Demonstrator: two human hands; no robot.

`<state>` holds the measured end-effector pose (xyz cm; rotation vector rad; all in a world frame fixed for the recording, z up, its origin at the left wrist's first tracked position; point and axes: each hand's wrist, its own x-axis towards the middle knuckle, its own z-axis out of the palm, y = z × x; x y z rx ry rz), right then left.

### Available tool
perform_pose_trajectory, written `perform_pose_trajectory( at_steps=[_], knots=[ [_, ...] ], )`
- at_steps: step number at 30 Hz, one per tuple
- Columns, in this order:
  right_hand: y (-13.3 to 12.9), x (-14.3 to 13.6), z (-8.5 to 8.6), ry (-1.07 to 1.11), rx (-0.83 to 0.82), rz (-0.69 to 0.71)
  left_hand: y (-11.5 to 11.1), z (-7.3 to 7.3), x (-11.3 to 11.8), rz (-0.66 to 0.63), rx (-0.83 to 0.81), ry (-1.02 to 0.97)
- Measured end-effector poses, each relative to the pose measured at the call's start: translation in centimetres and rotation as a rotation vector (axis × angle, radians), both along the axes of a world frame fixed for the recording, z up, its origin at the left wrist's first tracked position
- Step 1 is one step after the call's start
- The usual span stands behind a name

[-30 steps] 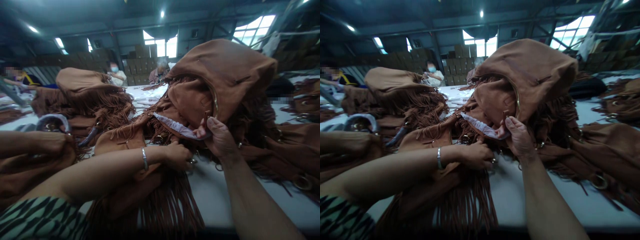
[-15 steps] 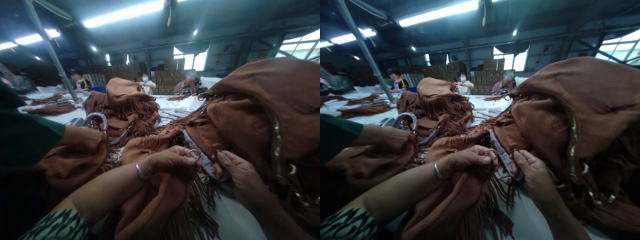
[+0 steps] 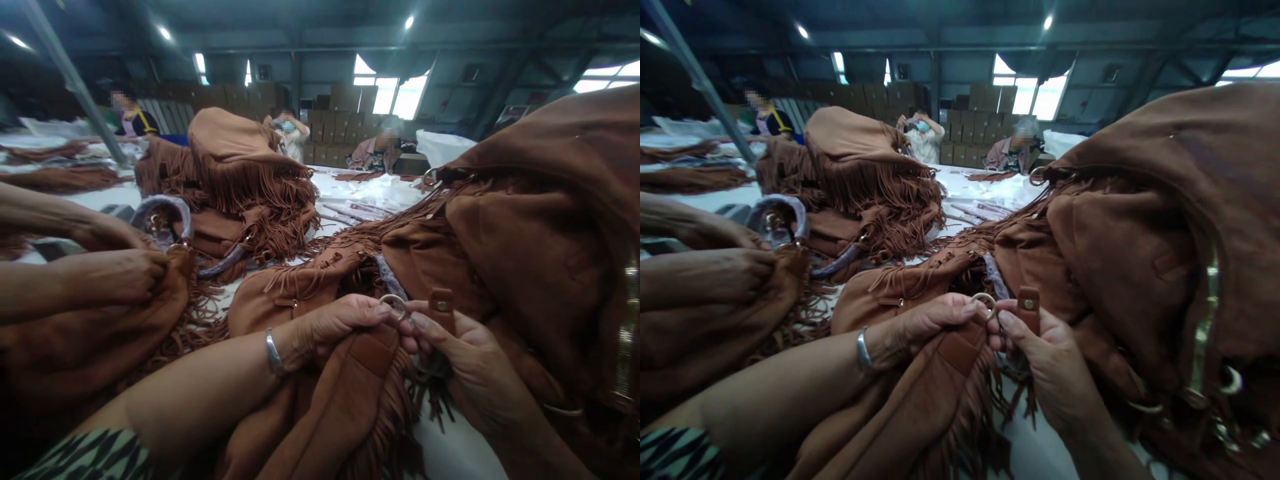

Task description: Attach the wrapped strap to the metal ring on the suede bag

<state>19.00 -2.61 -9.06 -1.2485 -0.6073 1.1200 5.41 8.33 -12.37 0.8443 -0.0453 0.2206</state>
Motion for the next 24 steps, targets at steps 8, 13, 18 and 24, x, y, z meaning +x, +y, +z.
perform_pose_trajectory(
  at_steps=[8,13,18,24],
  knots=[
    [-0.5,-0.4,-0.2,-0.049,0.071,0.098,-0.5,0.3,0.3,-0.012,0.127,0.025],
    [-0.6,-1.0,-0.5,-0.171,0.061,-0.018,-0.8,-0.2,0.4,0.086,0.102,0.089],
    [-1.1,-0.3,0.6,-0.55,0.117,0.097,-1.3,-0.2,0.7,0.106,0.109,0.065],
    [-1.5,1.7,4.4,-0.878,0.099,0.383,-2.3,0.5,0.7,0.108,0.057,0.112]
  ],
)
